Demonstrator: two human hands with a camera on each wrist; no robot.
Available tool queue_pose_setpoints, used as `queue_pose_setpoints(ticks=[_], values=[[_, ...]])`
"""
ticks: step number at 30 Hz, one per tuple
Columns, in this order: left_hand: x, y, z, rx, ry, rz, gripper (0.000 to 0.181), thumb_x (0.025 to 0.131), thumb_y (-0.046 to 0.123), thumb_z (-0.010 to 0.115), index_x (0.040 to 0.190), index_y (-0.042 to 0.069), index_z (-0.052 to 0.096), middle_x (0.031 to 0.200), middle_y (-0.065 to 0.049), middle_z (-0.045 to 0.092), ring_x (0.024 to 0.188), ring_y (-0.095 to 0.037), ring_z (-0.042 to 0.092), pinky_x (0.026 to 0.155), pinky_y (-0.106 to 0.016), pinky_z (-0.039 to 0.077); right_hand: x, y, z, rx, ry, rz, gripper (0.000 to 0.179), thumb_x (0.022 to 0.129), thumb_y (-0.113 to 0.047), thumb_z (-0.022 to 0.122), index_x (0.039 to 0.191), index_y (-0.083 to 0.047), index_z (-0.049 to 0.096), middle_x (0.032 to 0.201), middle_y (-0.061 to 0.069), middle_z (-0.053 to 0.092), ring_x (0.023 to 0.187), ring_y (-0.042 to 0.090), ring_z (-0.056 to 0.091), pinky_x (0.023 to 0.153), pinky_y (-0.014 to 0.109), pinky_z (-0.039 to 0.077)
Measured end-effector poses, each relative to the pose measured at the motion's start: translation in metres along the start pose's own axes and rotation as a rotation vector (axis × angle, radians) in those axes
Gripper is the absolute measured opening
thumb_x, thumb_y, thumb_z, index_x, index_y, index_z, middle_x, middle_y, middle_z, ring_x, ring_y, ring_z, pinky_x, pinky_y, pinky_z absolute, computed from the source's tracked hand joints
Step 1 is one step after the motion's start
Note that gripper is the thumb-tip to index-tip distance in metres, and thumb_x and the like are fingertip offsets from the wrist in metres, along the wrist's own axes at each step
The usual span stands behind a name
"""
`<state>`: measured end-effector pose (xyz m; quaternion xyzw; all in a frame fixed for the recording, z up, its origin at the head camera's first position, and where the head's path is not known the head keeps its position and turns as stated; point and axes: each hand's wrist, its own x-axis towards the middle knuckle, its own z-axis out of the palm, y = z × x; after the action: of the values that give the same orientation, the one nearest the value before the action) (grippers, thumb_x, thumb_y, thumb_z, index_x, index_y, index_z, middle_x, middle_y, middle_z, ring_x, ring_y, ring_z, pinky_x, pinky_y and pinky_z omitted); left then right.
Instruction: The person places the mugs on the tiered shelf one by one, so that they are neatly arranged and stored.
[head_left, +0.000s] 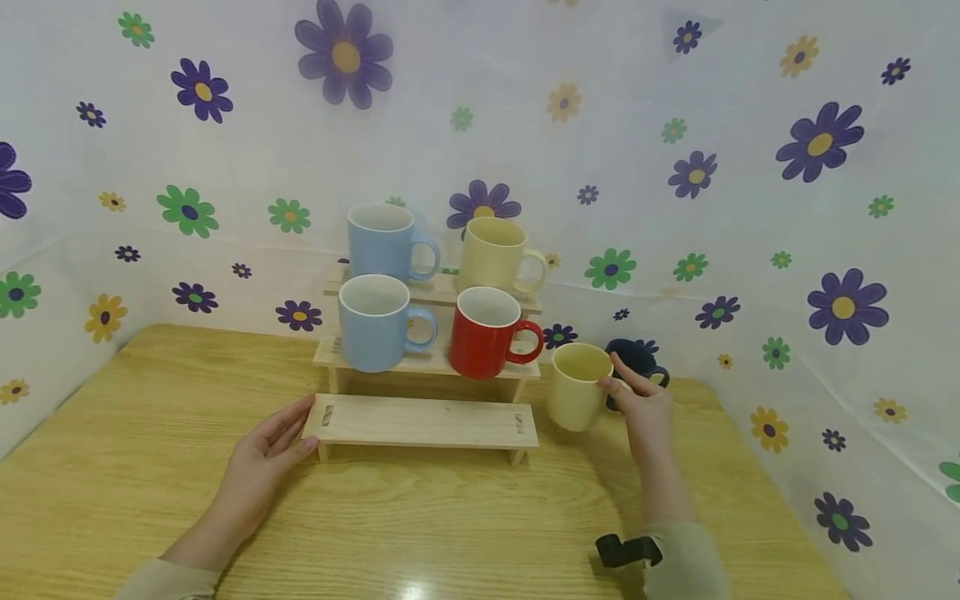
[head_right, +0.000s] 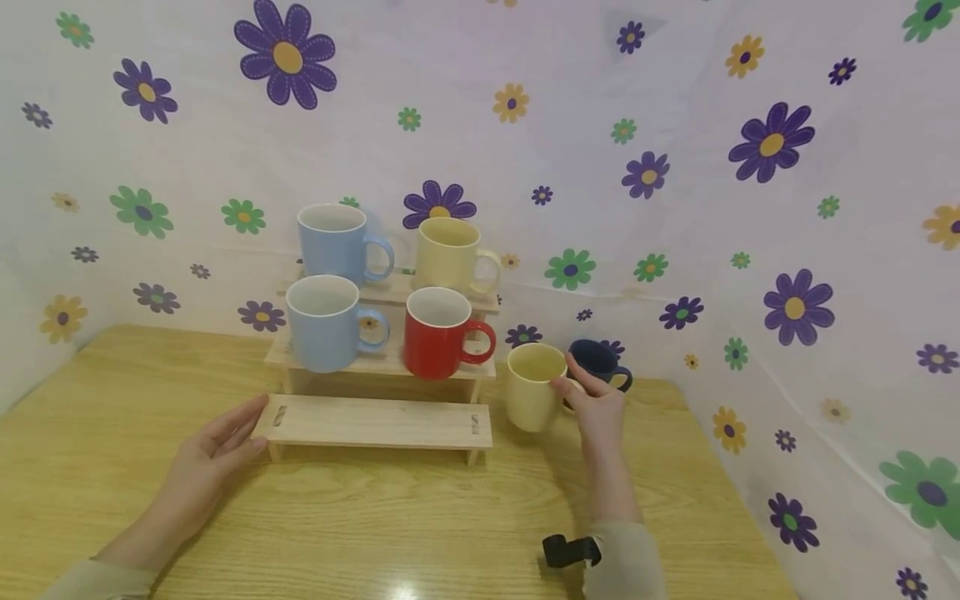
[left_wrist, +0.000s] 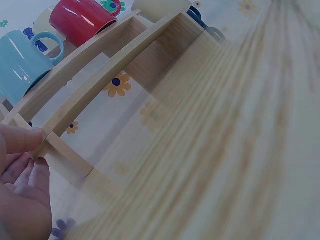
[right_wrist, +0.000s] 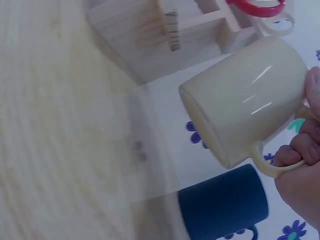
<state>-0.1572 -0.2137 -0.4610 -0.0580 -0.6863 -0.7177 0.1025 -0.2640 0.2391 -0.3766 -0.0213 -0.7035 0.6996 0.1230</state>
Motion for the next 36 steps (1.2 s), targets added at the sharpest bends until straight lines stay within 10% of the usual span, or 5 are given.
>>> queue_pose_setpoints(ticks=[8, 12, 17, 23, 36], values=[[0.0, -0.001, -0.001, -0.005, -0.003, 0.004, 0.058, 0.093, 0.01, 0.063, 0.144, -0.002, 0.037, 0.15, -0.02, 0.031, 0.13, -0.003, 0.04, 0.096, -0.016, 0.043, -0.005, -0.022, -0.008, 0.158, 0.003, -0.041, 0.034, 0.086, -0.001, 0.069, 0.116, -0.017, 0.069, 0.097, -0.008, 0.065, 0.071, 0.006, 0.044, 0.056, 0.014, 0.038], [0.0, -0.001, -0.001, -0.01, -0.008, 0.005, 0.058, 0.093, 0.009, 0.062, 0.144, -0.002, 0.037, 0.151, -0.02, 0.031, 0.13, -0.004, 0.04, 0.097, -0.016, 0.043, -0.01, -0.034, -0.007, 0.253, -0.017, -0.084, 0.031, 0.087, 0.003, 0.066, 0.11, -0.017, 0.072, 0.105, -0.01, 0.069, 0.076, 0.004, 0.052, 0.061, 0.012, 0.044], [0.0, -0.001, -0.001, -0.009, -0.008, 0.007, 0.058, 0.094, 0.009, 0.062, 0.144, -0.002, 0.036, 0.151, -0.02, 0.031, 0.131, -0.005, 0.039, 0.097, -0.016, 0.043, -0.018, -0.047, -0.003, 0.313, -0.051, -0.127, 0.032, 0.087, 0.006, 0.064, 0.113, -0.011, 0.07, 0.069, -0.008, 0.062, 0.058, 0.006, 0.04, 0.05, 0.017, 0.031], [0.0, 0.0, -0.001, -0.011, -0.009, 0.002, 0.058, 0.094, 0.01, 0.062, 0.145, -0.002, 0.036, 0.151, -0.019, 0.03, 0.132, -0.006, 0.038, 0.097, -0.016, 0.042, -0.033, -0.063, 0.007, 0.345, -0.134, -0.166, 0.031, 0.087, 0.006, 0.063, 0.115, -0.007, 0.069, 0.102, -0.002, 0.071, 0.064, 0.007, 0.045, 0.05, 0.013, 0.039], [0.0, 0.001, 0.0, -0.019, -0.003, -0.007, 0.059, 0.093, 0.01, 0.062, 0.144, -0.002, 0.036, 0.152, -0.018, 0.03, 0.132, -0.006, 0.038, 0.097, -0.016, 0.042, -0.062, -0.056, 0.059, 0.357, -0.358, -0.221, 0.034, 0.081, -0.007, 0.072, 0.114, -0.01, 0.07, 0.115, 0.004, 0.068, 0.084, 0.008, 0.057, 0.066, 0.011, 0.051]])
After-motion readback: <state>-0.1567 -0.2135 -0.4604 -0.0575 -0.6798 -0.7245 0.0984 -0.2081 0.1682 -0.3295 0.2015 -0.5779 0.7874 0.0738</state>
